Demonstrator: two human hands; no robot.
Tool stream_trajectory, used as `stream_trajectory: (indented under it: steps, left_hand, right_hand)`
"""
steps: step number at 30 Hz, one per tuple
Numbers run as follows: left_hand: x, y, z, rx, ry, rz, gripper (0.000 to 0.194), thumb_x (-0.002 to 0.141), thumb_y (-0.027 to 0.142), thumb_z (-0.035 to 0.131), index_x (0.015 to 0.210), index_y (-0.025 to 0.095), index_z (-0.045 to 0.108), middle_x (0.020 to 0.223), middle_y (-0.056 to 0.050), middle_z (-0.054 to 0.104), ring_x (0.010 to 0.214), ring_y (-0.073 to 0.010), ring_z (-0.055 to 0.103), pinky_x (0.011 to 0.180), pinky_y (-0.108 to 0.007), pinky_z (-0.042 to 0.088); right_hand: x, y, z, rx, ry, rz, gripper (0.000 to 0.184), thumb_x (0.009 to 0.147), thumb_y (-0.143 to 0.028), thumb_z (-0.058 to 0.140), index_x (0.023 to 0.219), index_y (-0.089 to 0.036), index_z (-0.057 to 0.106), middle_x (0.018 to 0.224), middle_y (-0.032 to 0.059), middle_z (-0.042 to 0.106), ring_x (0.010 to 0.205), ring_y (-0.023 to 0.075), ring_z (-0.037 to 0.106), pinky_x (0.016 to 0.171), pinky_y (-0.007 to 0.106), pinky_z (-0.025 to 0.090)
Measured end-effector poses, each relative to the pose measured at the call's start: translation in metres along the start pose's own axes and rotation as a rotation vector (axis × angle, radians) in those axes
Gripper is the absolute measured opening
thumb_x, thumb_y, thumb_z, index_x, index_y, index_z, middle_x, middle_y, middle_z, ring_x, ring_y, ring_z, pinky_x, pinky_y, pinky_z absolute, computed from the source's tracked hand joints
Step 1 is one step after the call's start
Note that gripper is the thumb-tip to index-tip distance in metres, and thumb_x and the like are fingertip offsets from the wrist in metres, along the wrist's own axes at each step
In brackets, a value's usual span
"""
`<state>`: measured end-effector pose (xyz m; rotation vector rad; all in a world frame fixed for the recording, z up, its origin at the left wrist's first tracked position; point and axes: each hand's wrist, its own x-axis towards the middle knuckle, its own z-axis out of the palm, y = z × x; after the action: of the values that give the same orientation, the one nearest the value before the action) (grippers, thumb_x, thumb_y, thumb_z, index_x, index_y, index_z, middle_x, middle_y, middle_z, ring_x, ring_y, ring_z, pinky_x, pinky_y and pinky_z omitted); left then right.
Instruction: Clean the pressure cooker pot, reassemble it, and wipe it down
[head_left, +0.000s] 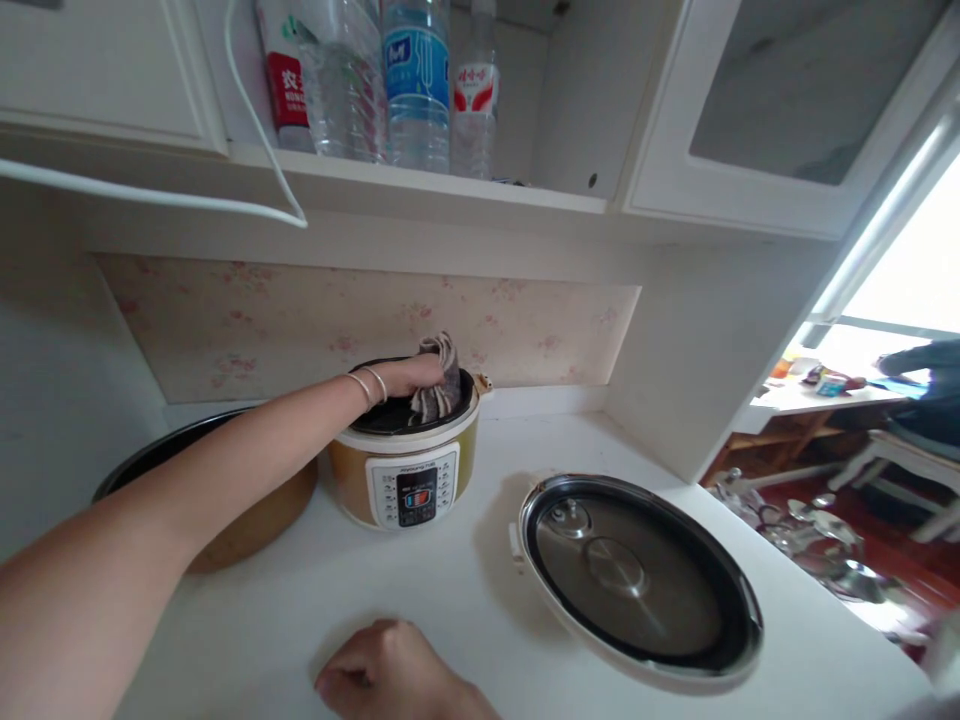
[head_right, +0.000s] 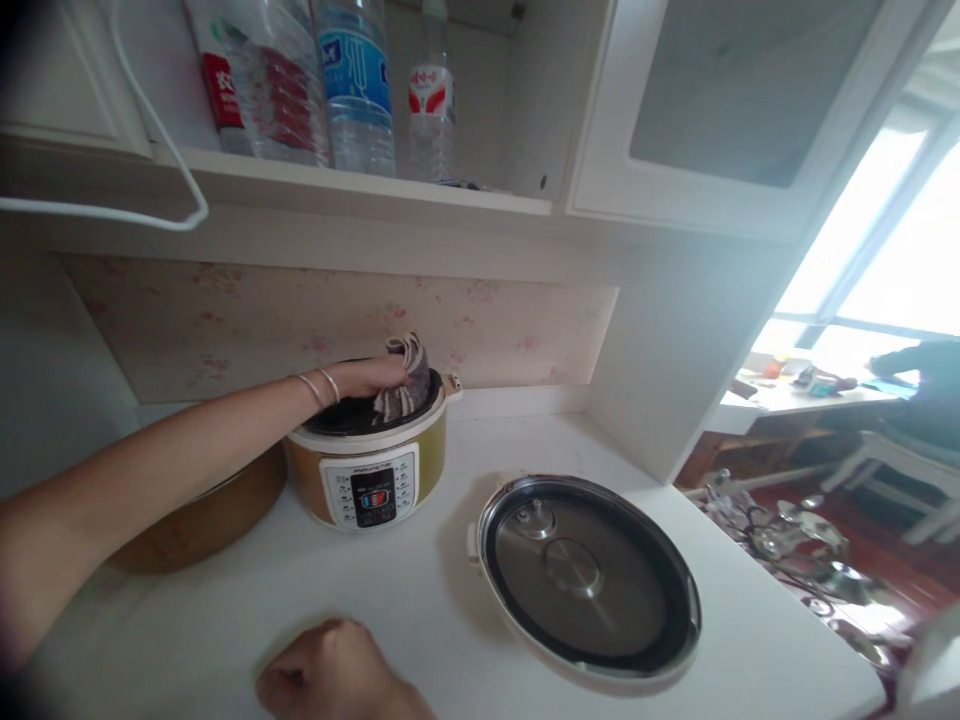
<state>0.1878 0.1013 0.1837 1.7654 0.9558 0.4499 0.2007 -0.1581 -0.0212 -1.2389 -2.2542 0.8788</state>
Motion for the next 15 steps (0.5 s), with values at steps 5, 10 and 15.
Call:
stream_trajectory:
  steps: [5,10,15]
  left_hand:
    - [-0.044,0.012,-0.009,0.441,-0.166,0.122,0.028,0.058,0.007,0.061,0.081,0.020,0.071,0.080,-0.001,0.072,0.070,-0.0173,0.062,0.062,-0.022,0.047]
    - [-0.088,0.032,-0.030,0.661,-0.242,0.060,0.032,0.052,0.007,0.063,0.078,0.022,0.073,0.078,-0.001,0.074,0.067,-0.0172,0.061,0.055,-0.021,0.043]
    - [-0.128,0.042,-0.026,0.856,-0.148,0.181,0.032,0.054,0.005,0.063,0.079,0.023,0.073,0.074,-0.004,0.072,0.061,-0.0187,0.059,0.057,-0.026,0.041]
  right_hand:
    - [0.007,0.002,0.014,-0.157,0.102,-0.088,0.022,0.085,-0.025,0.053,0.069,-0.020,0.068,0.068,-0.0034,0.067,0.062,0.0090,0.056,0.063,0.016,0.041]
    - [0.008,-0.003,0.023,-0.288,0.170,-0.145,0.022,0.084,-0.019,0.053,0.064,-0.019,0.061,0.065,-0.0037,0.064,0.064,0.0097,0.056,0.068,0.018,0.040]
    - [0.003,-0.013,0.025,-0.310,0.231,-0.124,0.023,0.086,-0.017,0.050,0.068,-0.019,0.063,0.072,-0.0012,0.068,0.071,0.0114,0.060,0.072,0.019,0.040]
